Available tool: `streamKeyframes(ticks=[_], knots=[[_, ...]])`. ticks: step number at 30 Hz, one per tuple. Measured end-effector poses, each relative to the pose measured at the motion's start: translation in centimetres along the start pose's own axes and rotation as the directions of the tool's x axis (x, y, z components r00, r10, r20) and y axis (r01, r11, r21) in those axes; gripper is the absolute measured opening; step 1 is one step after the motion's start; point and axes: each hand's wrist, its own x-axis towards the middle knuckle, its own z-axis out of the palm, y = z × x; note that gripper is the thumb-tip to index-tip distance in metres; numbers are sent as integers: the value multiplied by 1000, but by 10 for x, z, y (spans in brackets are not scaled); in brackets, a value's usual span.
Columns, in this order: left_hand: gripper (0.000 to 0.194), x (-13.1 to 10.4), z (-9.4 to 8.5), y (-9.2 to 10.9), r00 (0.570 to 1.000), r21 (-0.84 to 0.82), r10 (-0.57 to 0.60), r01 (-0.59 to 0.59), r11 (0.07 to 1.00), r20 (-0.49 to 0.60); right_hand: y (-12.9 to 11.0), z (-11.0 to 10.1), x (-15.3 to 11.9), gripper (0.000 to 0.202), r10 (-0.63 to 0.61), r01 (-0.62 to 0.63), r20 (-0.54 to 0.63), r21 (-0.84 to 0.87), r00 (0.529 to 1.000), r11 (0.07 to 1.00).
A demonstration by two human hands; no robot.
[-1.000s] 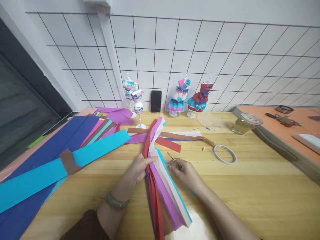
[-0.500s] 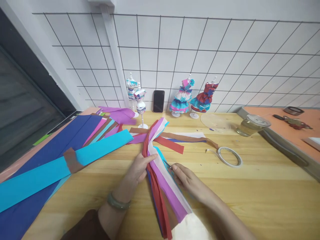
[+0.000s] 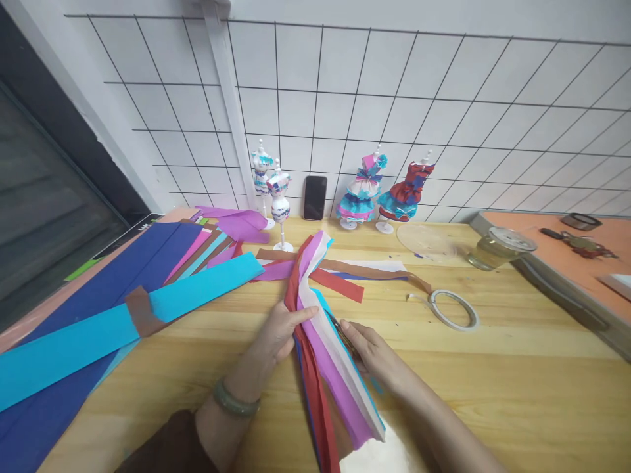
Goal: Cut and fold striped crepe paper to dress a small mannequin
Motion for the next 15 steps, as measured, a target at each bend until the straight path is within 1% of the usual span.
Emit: streamKeyframes(ticks=[3,6,8,12,15], knots=[[40,-2,2,-1,1000,-11,-5,5,1000,-7,-4,3,-1,46,43,-43,9,53,999,998],[40,-4,4,0,1000,-25,-3,3,1000,-15,-3,6,-2,45,38,-37,-16,59,999,998],[42,-5,6,1,1000,-37,9,-9,999,-20,-2,7,-2,44,13,-11,-41,53,999,999],[42,-7,7,2,999,-48,19,-21,999,-41,-1,9,-3,42,-105,108,-89,27,990,994],[39,-7,8,1,998,-50,15,-18,999,-53,-1,11,-3,42,-113,116,-108,23,988,993]])
